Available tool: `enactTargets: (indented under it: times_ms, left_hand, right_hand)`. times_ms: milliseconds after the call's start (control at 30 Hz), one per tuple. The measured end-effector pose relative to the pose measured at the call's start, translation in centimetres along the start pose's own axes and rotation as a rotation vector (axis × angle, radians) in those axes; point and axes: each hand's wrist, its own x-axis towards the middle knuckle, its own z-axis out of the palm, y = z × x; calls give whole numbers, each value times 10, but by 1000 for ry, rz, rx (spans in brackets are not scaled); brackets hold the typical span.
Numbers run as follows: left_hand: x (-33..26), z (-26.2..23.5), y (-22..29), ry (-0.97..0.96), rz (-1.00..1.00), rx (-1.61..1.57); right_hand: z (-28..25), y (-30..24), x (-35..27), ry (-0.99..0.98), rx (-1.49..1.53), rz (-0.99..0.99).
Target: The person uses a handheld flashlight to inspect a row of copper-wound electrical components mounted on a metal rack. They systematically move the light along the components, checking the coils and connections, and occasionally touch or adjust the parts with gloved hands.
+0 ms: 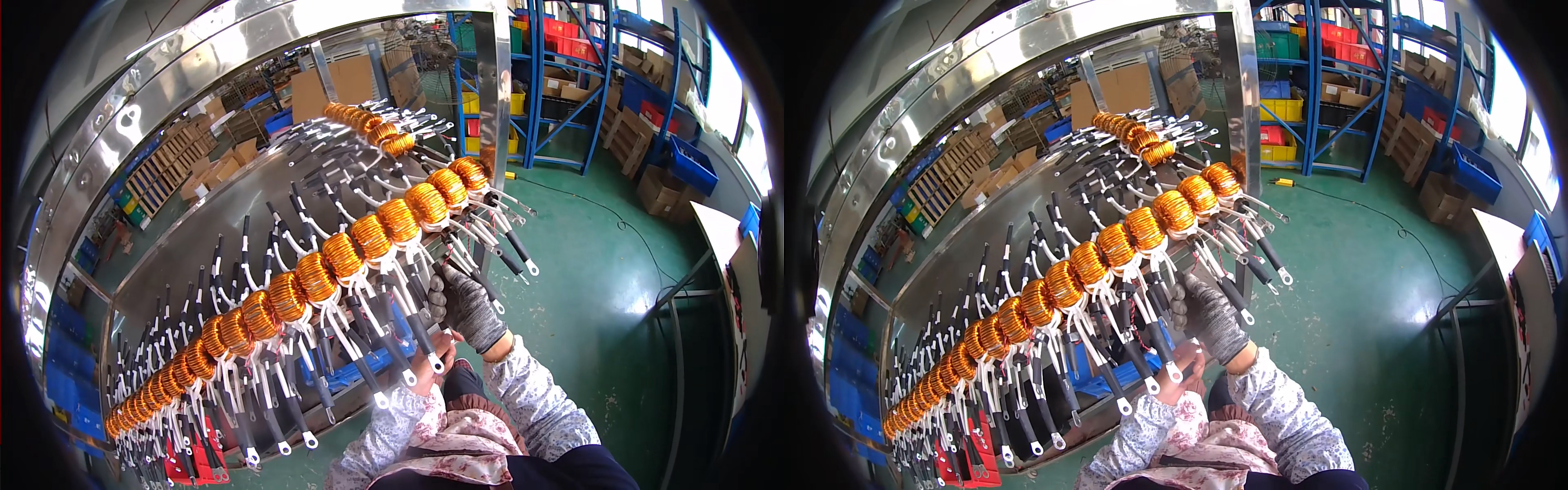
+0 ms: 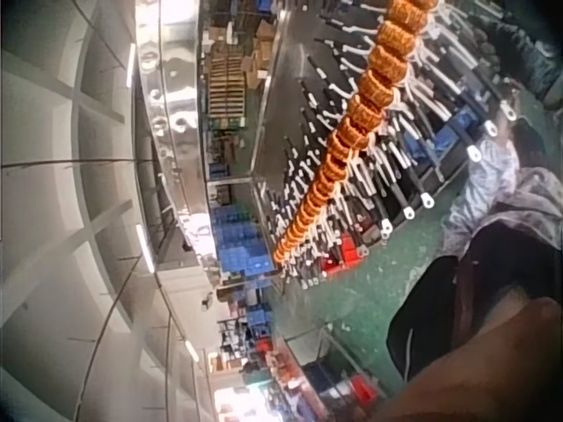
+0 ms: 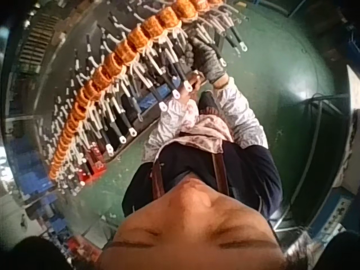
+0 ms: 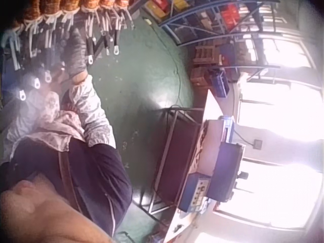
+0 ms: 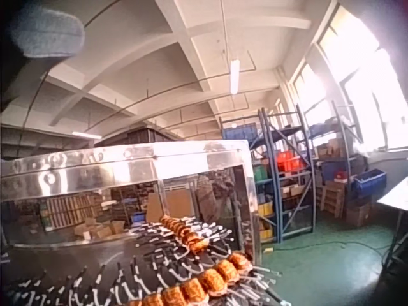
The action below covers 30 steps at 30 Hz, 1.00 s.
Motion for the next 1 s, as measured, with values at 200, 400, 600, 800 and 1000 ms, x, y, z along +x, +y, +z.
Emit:
enactTargets:
  times_ms: [200,400,600,800,1000]
  left_hand:
    - [2,1,-5,-9,57,-14]
    - [-1,5,-2,23,50,25]
    - [-3,0,-1,3,40,15]
    - [-3,-1,1,-9,15,24]
    - [-13,-3,-9,-128,46,-283]
  right_hand:
    - [1,4,-3,143,-600,-181]
    - [8,-4,-10,199,-746,-75]
    - [14,-6,-17,205,-759,-86]
    - [6,-1,-18,208,-685,-88]
    - [-14,13,-50,204,-894,-395]
